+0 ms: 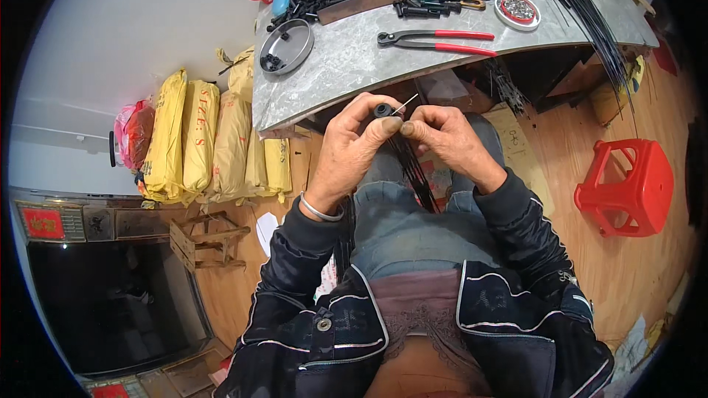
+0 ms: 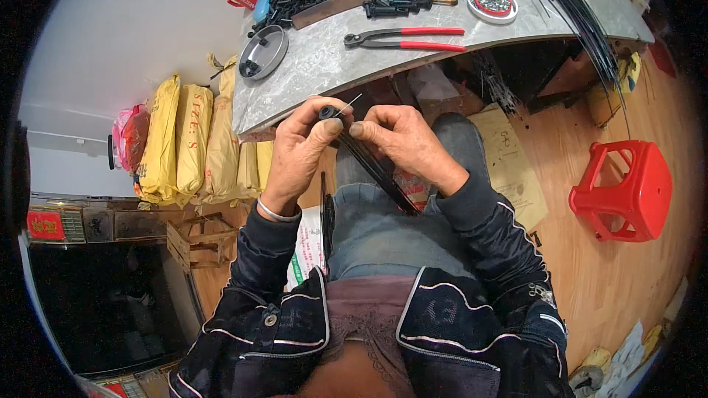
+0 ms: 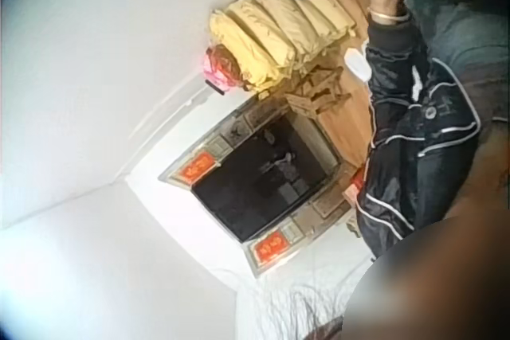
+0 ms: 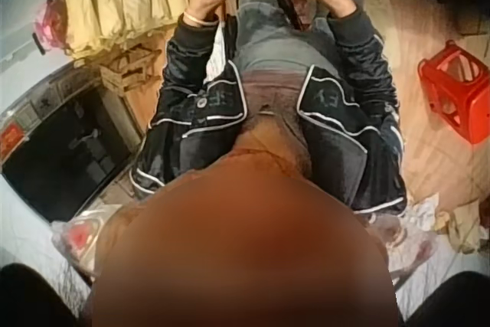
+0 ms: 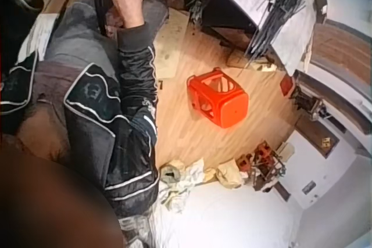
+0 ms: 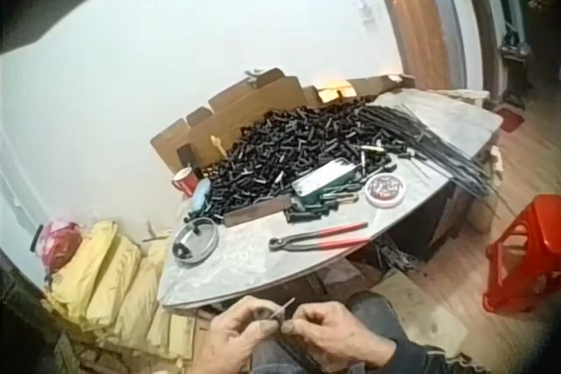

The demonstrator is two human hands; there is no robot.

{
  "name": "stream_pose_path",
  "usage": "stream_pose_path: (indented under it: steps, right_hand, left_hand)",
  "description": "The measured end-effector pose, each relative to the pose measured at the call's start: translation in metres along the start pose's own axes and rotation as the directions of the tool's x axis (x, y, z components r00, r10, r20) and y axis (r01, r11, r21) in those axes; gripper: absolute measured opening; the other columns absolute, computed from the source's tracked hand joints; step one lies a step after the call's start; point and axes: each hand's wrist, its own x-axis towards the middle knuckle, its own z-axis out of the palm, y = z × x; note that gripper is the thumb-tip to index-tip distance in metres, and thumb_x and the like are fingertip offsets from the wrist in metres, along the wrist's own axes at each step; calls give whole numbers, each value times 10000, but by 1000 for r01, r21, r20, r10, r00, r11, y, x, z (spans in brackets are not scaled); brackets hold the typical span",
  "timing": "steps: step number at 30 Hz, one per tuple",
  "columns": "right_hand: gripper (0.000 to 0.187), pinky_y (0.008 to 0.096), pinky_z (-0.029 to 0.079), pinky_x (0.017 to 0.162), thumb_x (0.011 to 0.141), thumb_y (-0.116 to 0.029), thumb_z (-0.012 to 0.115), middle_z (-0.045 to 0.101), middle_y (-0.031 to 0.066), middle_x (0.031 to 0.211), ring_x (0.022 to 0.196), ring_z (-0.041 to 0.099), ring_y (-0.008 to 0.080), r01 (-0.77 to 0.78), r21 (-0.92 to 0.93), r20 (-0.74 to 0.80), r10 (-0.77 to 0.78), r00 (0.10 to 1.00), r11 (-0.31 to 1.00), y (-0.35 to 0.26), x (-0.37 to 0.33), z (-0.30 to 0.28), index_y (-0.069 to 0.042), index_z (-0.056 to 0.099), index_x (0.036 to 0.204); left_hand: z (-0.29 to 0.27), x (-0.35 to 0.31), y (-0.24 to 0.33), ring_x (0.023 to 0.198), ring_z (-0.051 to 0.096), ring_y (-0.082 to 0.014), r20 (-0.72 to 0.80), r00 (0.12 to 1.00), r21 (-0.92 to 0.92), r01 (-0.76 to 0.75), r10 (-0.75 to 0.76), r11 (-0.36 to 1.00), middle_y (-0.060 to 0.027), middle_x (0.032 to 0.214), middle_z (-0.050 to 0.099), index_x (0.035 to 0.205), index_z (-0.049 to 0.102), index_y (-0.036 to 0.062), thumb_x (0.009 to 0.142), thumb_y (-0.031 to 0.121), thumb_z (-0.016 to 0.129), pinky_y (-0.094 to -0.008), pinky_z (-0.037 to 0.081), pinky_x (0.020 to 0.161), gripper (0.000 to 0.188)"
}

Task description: Sorting bundles of black cable ties and clipping the ends or adjusting them using pliers at a workbench.

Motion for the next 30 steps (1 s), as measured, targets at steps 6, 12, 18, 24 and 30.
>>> stream_pose_path:
  steps: [6, 12, 18, 24, 30]
  right_hand:
    - [270, 211, 398, 531, 912, -258, 642, 511, -42, 657, 595, 466, 43, -2, 27, 56, 0, 998, 1000, -5, -5, -2, -32, 592, 771]
    - [252, 226, 406, 511, 908, -233, 638, 531, -29, 630, 580, 499, 56, 2, 43, 101, -6, 995, 999, -4, -4, -4, -22, 612, 773]
    - [152, 224, 443, 589, 886, -135, 636, 574, -6, 692, 652, 535, 66, -34, -96, 34, 37, 999, 995, -26, -12, -13, 3, 606, 828]
    - [159, 284, 489, 719, 727, -18, 704, 621, 61, 923, 838, 604, 166, 505, -490, -158, -642, 750, 711, -49, -2, 13, -16, 648, 877]
    - [167, 342, 484, 728, 727, -18, 698, 629, 98, 898, 833, 605, 261, 498, -720, 2, -716, 698, 483, -47, 10, 23, -20, 640, 883]
  left_hand:
    - [-4, 6, -1, 922, 501, -98, 187, 982, -70, -24, 37, 997, -10, 983, 557, 1021, 613, 28, 914, 300, 632, -238, 402, 819, 294]
    - [0, 2, -10, 924, 509, -111, 169, 984, -126, -37, 58, 991, -14, 968, 542, 940, 594, 35, 916, 297, 629, -248, 409, 831, 265]
    - [14, 0, -18, 812, 544, -148, -16, 997, -481, -70, 71, 874, -38, 870, 537, 955, 524, 48, 934, 393, 569, -275, 447, 786, 349]
    - [24, 0, -26, 606, 412, -78, -140, 990, -558, -85, 7, 826, 3, 681, 440, 919, 474, 60, 966, 577, 323, -210, 359, 566, 541]
    - [32, -5, -27, 579, 355, -25, -255, 964, -436, -49, -71, 899, 51, 650, 402, 864, 492, 90, 980, 578, 286, -179, 298, 511, 542]
